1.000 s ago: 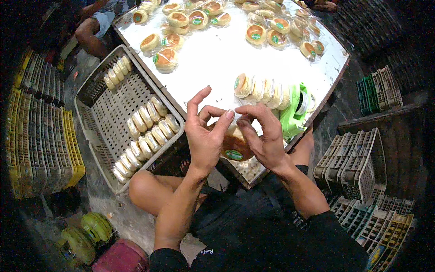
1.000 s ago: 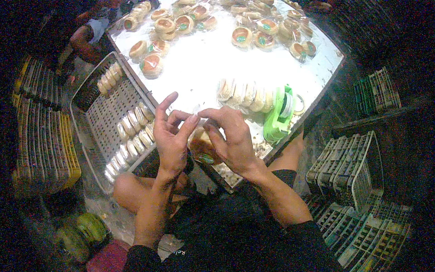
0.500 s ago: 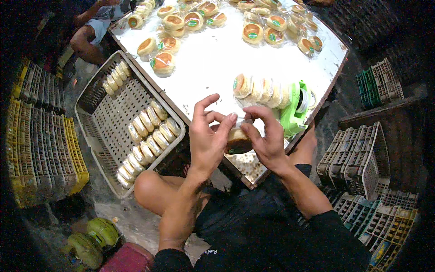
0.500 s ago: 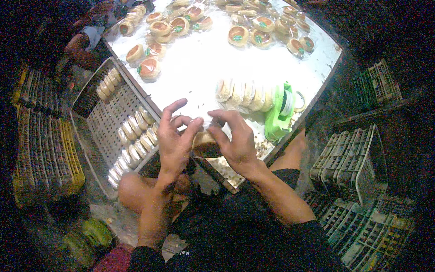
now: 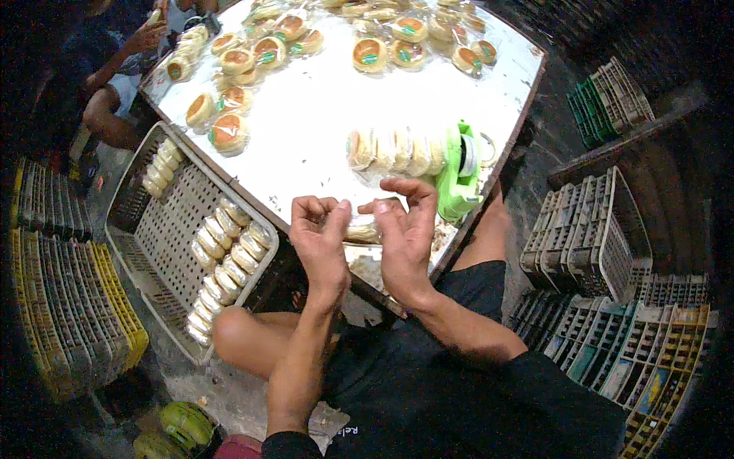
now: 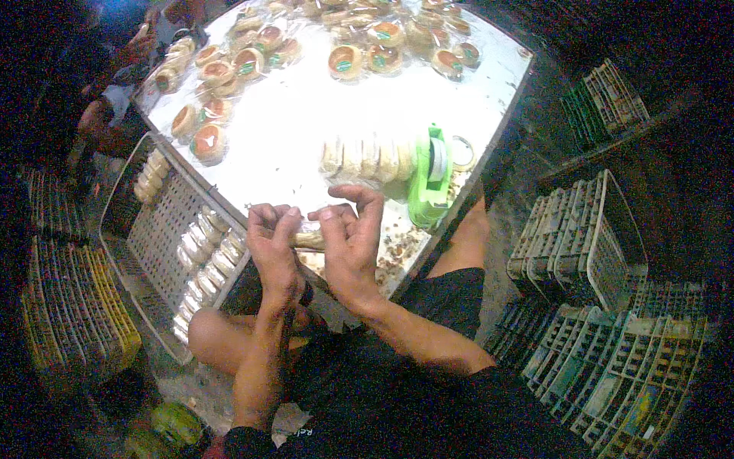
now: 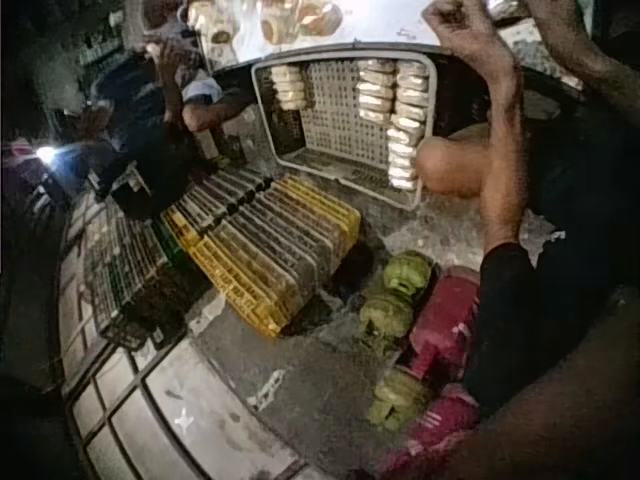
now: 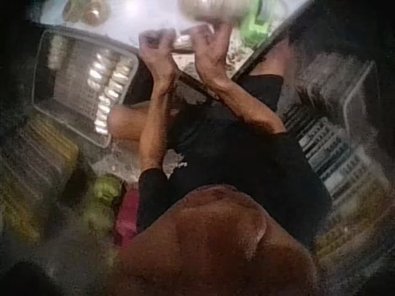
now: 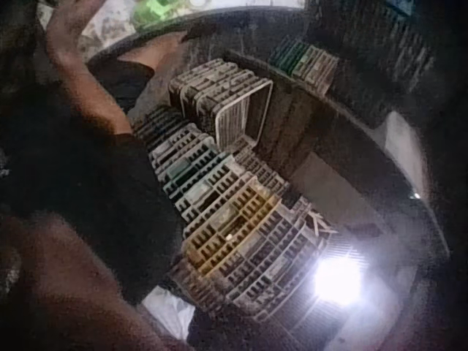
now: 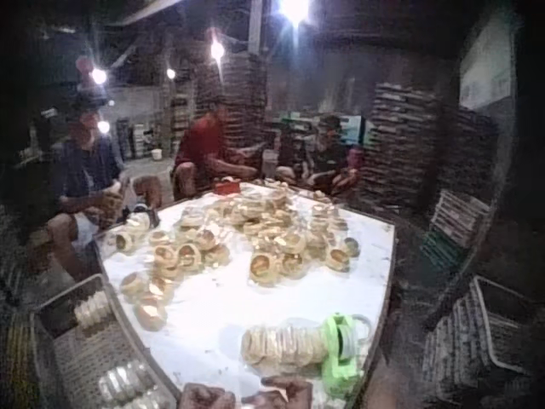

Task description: The person sits on the floor and repeatedly picks up small round buns, places them into clear plastic bags, and seals the bags using a handheld green tape dispenser. The sealed buns are then placed into a white plastic crate.

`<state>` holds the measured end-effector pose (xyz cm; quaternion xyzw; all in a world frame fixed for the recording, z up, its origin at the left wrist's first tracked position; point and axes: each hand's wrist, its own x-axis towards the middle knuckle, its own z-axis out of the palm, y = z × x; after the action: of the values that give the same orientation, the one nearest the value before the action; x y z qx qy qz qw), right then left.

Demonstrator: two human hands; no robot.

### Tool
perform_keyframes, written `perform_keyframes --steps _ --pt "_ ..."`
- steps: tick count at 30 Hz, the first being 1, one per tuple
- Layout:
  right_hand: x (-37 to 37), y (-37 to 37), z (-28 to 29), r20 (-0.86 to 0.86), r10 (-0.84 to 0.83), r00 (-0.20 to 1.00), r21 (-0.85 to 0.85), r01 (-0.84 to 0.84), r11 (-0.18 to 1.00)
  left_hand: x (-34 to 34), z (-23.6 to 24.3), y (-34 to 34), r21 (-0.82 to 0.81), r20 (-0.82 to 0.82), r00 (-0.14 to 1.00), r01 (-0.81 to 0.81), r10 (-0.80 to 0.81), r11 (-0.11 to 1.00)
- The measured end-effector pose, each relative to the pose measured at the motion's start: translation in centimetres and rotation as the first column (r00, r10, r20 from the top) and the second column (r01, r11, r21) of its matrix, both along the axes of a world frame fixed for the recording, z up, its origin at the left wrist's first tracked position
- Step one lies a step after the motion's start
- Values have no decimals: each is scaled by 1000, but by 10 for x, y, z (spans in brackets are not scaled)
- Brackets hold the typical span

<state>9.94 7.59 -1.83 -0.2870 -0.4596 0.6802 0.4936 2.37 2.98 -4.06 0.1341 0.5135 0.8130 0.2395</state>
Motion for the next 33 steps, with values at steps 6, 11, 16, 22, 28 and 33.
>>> perform_keyframes --steps 6,11,16,22,28,33 --pt "107 106 -59 592 -449 669 480 155 863 -3 5 8 -188 -221 973 17 -59 982" --pt "110 124 -27 937 -257 238 267 -12 964 -2 -6 15 -194 -289 956 -2 -55 981" --pt "135 132 -73 721 -524 454 562 59 825 -2 -10 16 -204 -188 980 18 -58 979" --pt "116 85 -70 640 84 764 -85 -39 996 -5 -15 30 -210 -143 986 54 -85 976" --pt "74 47 -42 236 134 962 -240 -76 968 -2 -23 37 -259 -235 967 34 -97 965" --pt "164 19 -89 324 232 917 -507 -39 861 -5 -30 42 -301 -226 957 109 -182 947"
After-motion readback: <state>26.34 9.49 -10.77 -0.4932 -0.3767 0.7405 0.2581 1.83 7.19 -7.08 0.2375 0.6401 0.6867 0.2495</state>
